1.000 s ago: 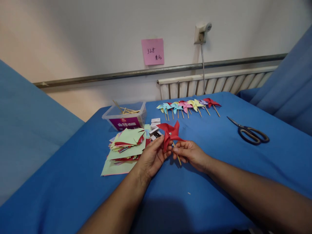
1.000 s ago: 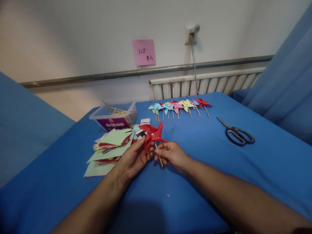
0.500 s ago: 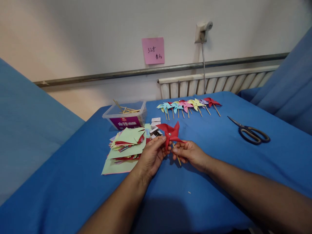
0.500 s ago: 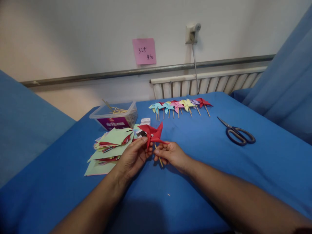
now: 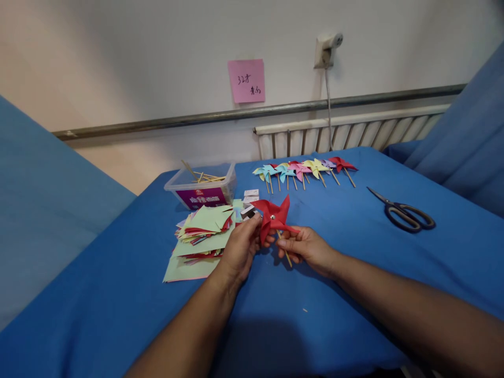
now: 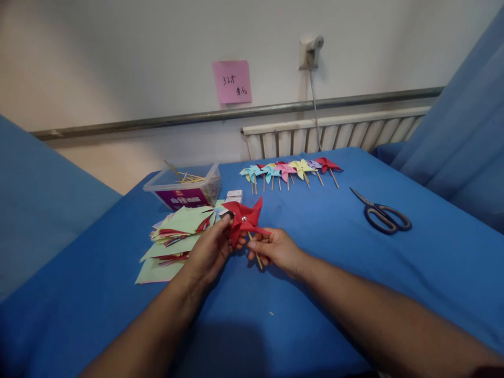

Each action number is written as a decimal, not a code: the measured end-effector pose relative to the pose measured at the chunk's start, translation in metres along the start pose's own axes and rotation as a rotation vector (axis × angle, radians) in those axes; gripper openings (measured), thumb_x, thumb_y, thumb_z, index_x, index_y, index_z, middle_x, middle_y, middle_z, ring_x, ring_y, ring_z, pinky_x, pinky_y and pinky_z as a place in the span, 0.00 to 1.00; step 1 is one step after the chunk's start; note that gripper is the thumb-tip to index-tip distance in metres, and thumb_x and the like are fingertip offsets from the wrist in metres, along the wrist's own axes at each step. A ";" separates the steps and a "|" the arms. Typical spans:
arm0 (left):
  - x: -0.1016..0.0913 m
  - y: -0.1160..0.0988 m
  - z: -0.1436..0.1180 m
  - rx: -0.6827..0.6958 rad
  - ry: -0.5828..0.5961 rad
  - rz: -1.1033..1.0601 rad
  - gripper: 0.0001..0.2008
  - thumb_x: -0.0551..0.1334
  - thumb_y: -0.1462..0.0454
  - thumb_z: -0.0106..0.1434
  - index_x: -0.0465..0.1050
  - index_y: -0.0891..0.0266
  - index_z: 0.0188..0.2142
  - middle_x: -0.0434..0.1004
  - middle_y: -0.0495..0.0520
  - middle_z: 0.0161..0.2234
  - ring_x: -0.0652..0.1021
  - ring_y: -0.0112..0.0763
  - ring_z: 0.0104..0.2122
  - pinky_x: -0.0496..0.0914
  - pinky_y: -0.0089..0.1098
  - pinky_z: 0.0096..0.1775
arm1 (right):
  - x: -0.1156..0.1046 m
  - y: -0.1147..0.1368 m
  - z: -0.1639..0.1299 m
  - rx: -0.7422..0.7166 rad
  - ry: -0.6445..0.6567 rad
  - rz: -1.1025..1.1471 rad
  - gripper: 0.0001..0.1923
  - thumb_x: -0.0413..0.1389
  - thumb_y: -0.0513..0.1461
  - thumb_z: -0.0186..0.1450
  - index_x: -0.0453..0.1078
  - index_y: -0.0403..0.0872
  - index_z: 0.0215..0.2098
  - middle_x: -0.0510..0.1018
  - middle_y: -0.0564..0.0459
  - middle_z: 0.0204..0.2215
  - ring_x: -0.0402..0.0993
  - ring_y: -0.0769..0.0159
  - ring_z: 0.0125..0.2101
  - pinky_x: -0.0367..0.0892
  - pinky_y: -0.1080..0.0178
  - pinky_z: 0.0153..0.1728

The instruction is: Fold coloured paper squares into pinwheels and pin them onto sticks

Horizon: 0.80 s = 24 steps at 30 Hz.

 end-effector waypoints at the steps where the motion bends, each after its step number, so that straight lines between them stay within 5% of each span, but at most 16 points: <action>1: 0.000 0.000 0.000 0.017 0.000 0.025 0.15 0.62 0.53 0.60 0.74 0.65 0.32 0.76 0.53 0.24 0.74 0.29 0.24 0.67 0.27 0.27 | 0.000 0.000 0.000 -0.001 0.008 -0.001 0.16 0.64 0.47 0.57 0.71 0.43 0.35 0.76 0.56 0.20 0.59 0.79 0.13 0.52 0.70 0.14; 24: 0.004 -0.002 -0.002 0.061 -0.040 0.046 0.15 0.64 0.53 0.58 0.73 0.64 0.29 0.74 0.51 0.24 0.73 0.27 0.24 0.67 0.28 0.29 | -0.001 -0.001 0.000 0.044 0.005 0.006 0.16 0.64 0.48 0.56 0.70 0.43 0.28 0.77 0.54 0.21 0.60 0.79 0.13 0.53 0.70 0.16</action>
Point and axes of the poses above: each hand's wrist, its own z-axis towards the middle knuckle, its own x-axis out of the palm, y = z × x, the point moved 1 cm from there along z, towards the middle knuckle
